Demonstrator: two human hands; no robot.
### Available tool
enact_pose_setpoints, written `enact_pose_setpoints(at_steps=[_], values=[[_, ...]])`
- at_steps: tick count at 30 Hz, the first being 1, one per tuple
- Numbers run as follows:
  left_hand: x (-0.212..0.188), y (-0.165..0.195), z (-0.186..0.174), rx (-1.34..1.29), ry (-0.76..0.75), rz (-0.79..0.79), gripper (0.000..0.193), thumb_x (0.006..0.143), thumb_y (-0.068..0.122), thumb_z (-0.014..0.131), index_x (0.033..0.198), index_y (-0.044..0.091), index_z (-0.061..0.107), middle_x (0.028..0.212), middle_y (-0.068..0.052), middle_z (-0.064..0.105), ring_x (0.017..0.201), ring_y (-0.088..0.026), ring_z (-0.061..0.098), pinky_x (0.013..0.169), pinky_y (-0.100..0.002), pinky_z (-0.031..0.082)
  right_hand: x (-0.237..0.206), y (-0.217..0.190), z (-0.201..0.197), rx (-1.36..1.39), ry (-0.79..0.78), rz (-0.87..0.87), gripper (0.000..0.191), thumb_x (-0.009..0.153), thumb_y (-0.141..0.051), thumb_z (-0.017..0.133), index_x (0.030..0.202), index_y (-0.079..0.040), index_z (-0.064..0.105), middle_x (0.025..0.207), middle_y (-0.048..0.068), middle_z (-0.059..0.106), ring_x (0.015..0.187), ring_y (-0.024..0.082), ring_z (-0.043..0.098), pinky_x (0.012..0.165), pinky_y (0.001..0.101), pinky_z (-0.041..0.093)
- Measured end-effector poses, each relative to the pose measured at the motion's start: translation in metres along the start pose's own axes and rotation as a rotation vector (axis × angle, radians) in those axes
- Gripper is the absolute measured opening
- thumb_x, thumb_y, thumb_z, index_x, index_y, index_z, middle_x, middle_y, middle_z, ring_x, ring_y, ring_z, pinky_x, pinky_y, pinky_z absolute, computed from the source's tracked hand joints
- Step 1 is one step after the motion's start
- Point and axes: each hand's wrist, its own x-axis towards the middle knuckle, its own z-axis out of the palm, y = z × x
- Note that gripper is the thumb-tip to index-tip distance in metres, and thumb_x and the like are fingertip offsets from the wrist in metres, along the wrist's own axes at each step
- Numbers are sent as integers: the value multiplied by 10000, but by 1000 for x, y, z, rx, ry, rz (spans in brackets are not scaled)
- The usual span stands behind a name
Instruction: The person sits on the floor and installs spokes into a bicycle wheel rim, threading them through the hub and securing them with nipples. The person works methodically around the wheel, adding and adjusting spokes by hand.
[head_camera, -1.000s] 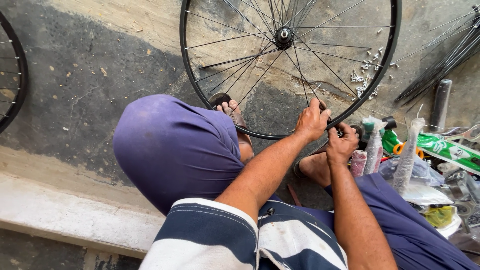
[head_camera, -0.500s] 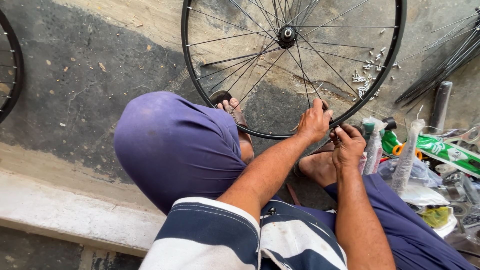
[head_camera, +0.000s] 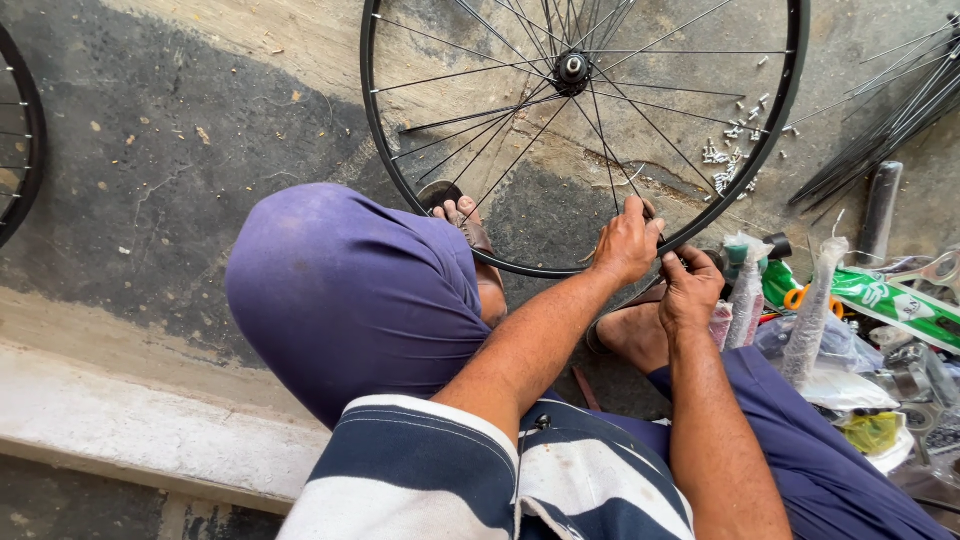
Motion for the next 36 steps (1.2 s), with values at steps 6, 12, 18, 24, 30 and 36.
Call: enact_pose_setpoints(at_steps=[6,12,18,24,30,36], values=[[1,-3,2,-2,-11,-24,314,1002,322,551,1163,62,477,939,-201,719,895,-391,709,806,-521,531,0,-2,2,-143,-28,-61,180,931,55,740,1109,52,711,940,53,709,770,105,636,697,225,528],[-4,17,-17,-88,5,11,309,960,321,568,1105,53,515,886,-159,730,857,-352,727,772,-490,547,-2,-5,5,-205,-1,-136,174,931,39,749,1101,39,711,964,42,714,810,96,648,716,219,528],[3,54,-48,454,-106,42,312,988,406,611,1068,105,627,943,-156,732,919,-344,714,790,-469,529,-3,-7,7,-308,-7,-229,216,910,31,775,1113,34,700,983,27,707,841,85,631,752,225,527],[28,58,-38,773,-385,557,283,802,238,730,1059,171,633,1104,-64,735,1118,-270,669,898,-463,429,-1,-8,6,-438,-35,-338,145,953,-3,746,1093,34,731,988,46,718,877,105,656,789,235,538],[50,53,-37,685,-558,324,294,796,235,766,1055,175,639,1078,-43,752,1107,-269,676,940,-530,364,-10,-24,16,-624,20,-342,221,863,-105,828,1060,-40,755,957,65,744,854,149,679,790,287,538],[47,51,-32,715,-551,271,458,719,312,843,1083,174,603,1049,-44,732,1070,-271,674,960,-532,315,-25,-47,28,-1039,159,-427,281,745,-160,928,990,-62,830,932,159,728,927,260,595,839,405,462]])
